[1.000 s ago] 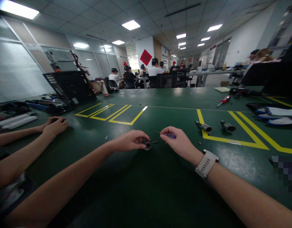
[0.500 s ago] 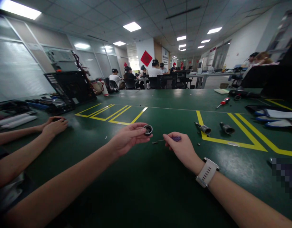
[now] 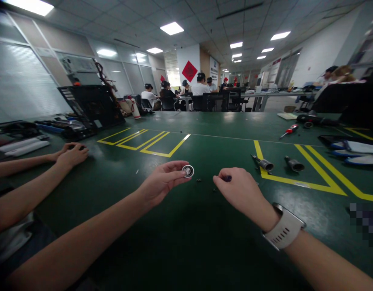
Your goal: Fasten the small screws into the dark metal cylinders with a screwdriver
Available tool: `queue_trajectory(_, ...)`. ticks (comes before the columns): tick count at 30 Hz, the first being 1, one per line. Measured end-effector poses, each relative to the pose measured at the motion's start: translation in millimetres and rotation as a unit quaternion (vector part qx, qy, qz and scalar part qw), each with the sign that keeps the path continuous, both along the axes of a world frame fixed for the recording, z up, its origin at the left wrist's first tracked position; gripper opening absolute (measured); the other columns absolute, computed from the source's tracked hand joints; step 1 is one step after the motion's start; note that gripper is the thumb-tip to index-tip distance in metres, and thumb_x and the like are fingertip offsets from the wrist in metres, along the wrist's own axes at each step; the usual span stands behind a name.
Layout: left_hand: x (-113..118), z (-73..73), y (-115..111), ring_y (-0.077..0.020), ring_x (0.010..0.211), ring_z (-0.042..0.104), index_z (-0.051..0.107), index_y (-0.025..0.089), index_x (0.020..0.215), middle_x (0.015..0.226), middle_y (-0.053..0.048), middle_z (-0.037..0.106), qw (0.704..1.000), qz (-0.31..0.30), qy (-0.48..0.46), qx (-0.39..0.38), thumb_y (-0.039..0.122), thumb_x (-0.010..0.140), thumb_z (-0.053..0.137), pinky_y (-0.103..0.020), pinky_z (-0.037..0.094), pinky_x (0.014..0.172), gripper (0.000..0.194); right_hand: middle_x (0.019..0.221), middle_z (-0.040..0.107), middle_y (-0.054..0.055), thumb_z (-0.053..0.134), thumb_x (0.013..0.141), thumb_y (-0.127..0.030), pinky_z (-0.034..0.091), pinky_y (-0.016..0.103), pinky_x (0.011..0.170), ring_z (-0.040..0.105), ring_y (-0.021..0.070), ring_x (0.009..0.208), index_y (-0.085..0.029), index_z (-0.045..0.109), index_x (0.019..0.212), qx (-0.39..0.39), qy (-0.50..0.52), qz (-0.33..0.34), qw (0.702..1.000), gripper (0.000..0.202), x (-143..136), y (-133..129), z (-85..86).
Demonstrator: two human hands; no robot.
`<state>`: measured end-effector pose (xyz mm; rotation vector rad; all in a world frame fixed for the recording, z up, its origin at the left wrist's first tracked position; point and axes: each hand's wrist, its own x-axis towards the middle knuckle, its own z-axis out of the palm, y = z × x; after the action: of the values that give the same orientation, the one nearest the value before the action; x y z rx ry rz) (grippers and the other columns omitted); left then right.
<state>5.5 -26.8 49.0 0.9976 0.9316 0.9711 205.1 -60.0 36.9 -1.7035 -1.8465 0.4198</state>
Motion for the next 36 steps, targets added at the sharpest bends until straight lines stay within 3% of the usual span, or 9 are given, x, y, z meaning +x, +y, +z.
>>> queue_trajectory(10, 0, -5.8, -4, -0.0149, 0.083, 0.064, 0.063, 0.012, 0.095, 0.096, -0.007, 0.065, 0.999, -0.014, 0.008, 0.04, 0.001, 0.07, 0.062, -0.035, 0.051, 0.087, 0.027, 0.055, 0.057, 0.001, 0.049, 0.081, -0.043, 0.041, 0.028, 0.049, 0.053, 0.0151, 0.052, -0.019, 0.059, 0.061, 0.014, 0.217, -0.003, 0.976, 0.033, 5, -11, -25.9)
queue_trajectory(14, 0, -9.5, -3, -0.0152, 0.082, 0.064, 0.064, 0.011, 0.095, 0.091, -0.008, 0.066, 0.999, -0.01, 0.018, 0.041, 0.004, 0.07, 0.063, -0.035, 0.051, 0.086, 0.026, 0.056, 0.057, 0.0, 0.052, 0.083, -0.039, 0.041, 0.026, 0.047, 0.051, 0.0133, 0.052, -0.019, 0.059, 0.063, 0.111, 0.264, 0.01, 0.958, 0.029, 3, -22, -24.2)
queue_trajectory(18, -1, -14.9, -2, -0.0156, 0.082, 0.064, 0.065, 0.012, 0.095, 0.09, -0.006, 0.067, 0.997, -0.017, 0.032, 0.062, 0.005, 0.065, 0.067, -0.035, 0.049, 0.087, 0.031, 0.06, 0.057, 0.0, 0.05, 0.086, -0.029, 0.041, 0.025, 0.05, 0.053, 0.0128, 0.055, -0.02, 0.058, 0.068, 0.211, 0.207, 0.091, 0.951, 0.022, -6, -38, -15.6)
queue_trajectory(22, 0, -17.2, -4, -0.0152, 0.081, 0.064, 0.065, 0.013, 0.094, 0.089, -0.006, 0.067, 0.996, -0.02, 0.041, 0.079, 0.006, 0.063, 0.068, -0.035, 0.049, 0.086, 0.032, 0.064, 0.057, 0.001, 0.047, 0.086, -0.018, 0.042, 0.026, 0.053, 0.054, 0.013, 0.058, -0.019, 0.057, 0.073, 0.254, 0.106, 0.19, 0.943, 0.016, -18, -47, -7.7)
queue_trajectory(29, 3, -16.1, -10, -0.0134, 0.078, 0.064, 0.064, 0.012, 0.092, 0.085, -0.005, 0.068, 0.992, -0.026, 0.06, 0.106, 0.007, 0.062, 0.068, -0.029, 0.049, 0.079, 0.031, 0.072, 0.06, 0.005, 0.048, 0.085, -0.012, 0.045, 0.028, 0.062, 0.055, 0.0149, 0.068, -0.016, 0.058, 0.081, 0.286, 0.027, 0.219, 0.932, 0.011, -24, -47, -12.6)
queue_trajectory(36, 3, -20.8, -10, -0.0143, 0.074, 0.066, 0.063, 0.011, 0.088, 0.079, -0.005, 0.069, 0.989, -0.017, 0.075, 0.125, 0.008, 0.064, 0.067, -0.028, 0.051, 0.074, 0.024, 0.071, 0.06, 0.006, 0.046, 0.086, -0.013, 0.043, 0.03, 0.058, 0.053, 0.0158, 0.064, -0.014, 0.059, 0.081, 0.305, -0.04, 0.226, 0.924, 0.014, -27, -50, -11.5)
